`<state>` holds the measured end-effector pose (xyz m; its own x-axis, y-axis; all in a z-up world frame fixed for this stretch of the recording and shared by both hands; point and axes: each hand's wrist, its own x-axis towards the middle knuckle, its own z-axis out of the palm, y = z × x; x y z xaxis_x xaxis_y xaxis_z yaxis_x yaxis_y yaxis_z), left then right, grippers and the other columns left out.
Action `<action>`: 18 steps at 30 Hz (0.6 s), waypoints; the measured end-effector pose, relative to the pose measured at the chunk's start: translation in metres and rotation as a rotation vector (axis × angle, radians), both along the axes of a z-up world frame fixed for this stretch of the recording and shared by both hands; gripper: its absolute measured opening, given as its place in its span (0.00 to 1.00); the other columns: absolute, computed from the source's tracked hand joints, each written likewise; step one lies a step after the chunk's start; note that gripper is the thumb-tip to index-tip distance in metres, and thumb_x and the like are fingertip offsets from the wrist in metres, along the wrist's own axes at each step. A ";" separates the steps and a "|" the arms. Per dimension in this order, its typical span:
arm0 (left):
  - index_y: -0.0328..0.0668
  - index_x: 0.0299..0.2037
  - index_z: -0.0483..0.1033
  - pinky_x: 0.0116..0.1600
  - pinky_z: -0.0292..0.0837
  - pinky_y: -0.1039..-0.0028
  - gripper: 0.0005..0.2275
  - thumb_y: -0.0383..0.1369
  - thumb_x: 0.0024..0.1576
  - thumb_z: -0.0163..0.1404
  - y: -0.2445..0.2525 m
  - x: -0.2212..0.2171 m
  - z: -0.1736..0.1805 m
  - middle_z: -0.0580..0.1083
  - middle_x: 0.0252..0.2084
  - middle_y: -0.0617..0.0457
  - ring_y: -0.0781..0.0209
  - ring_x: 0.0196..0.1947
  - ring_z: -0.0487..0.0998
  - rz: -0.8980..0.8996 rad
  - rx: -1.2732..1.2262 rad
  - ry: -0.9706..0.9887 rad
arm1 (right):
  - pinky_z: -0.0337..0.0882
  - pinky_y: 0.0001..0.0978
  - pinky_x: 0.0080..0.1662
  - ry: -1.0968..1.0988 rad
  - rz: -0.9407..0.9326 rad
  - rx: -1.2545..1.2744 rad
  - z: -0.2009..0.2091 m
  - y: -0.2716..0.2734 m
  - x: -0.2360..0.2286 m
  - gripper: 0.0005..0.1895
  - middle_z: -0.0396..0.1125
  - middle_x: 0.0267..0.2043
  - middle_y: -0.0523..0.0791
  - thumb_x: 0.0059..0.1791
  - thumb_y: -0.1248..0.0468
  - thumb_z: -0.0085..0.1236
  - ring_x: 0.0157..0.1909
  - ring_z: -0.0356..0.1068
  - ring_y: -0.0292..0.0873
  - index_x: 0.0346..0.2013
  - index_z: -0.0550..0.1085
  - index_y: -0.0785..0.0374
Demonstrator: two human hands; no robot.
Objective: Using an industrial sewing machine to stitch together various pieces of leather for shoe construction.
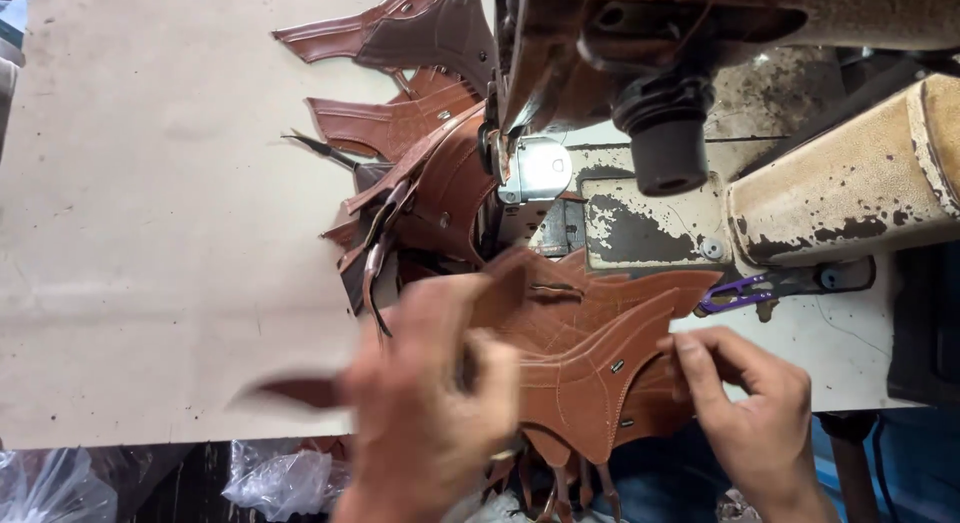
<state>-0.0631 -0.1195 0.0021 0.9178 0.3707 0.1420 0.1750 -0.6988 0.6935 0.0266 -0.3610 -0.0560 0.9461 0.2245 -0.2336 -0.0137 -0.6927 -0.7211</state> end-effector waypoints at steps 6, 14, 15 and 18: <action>0.47 0.56 0.77 0.45 0.79 0.76 0.15 0.29 0.58 0.55 0.033 0.019 0.036 0.83 0.42 0.53 0.67 0.38 0.85 0.202 -0.312 -0.108 | 0.74 0.24 0.35 -0.399 0.230 0.299 0.045 0.077 0.021 0.06 0.74 0.39 0.44 0.54 0.67 0.56 0.35 0.73 0.35 0.43 0.80 0.62; 0.42 0.49 0.82 0.42 0.76 0.79 0.12 0.26 0.58 0.50 0.049 0.041 0.040 0.82 0.39 0.57 0.70 0.35 0.83 0.209 -0.456 -0.140 | 0.74 0.34 0.57 -0.398 0.515 0.411 0.070 0.135 0.037 0.21 0.56 0.70 0.55 0.51 0.73 0.51 0.68 0.64 0.50 0.60 0.74 0.63; 0.43 0.49 0.83 0.39 0.75 0.79 0.12 0.26 0.58 0.50 0.050 0.040 0.041 0.81 0.37 0.57 0.70 0.32 0.81 0.227 -0.468 -0.109 | 0.71 0.38 0.61 -0.422 0.554 0.387 0.068 0.136 0.036 0.24 0.53 0.72 0.55 0.50 0.74 0.52 0.70 0.63 0.52 0.62 0.72 0.63; 0.44 0.49 0.83 0.35 0.73 0.78 0.12 0.27 0.58 0.50 0.051 0.039 0.044 0.79 0.34 0.58 0.70 0.28 0.78 0.263 -0.501 -0.071 | 0.68 0.41 0.64 -0.427 0.589 0.333 0.069 0.139 0.035 0.28 0.50 0.75 0.55 0.48 0.76 0.51 0.70 0.62 0.53 0.64 0.71 0.61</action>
<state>-0.0240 -0.0690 0.0459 0.7803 0.6232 -0.0515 0.2390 -0.2211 0.9455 0.0611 -0.2218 0.0131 0.6427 0.7095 0.2890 0.6113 -0.2475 -0.7517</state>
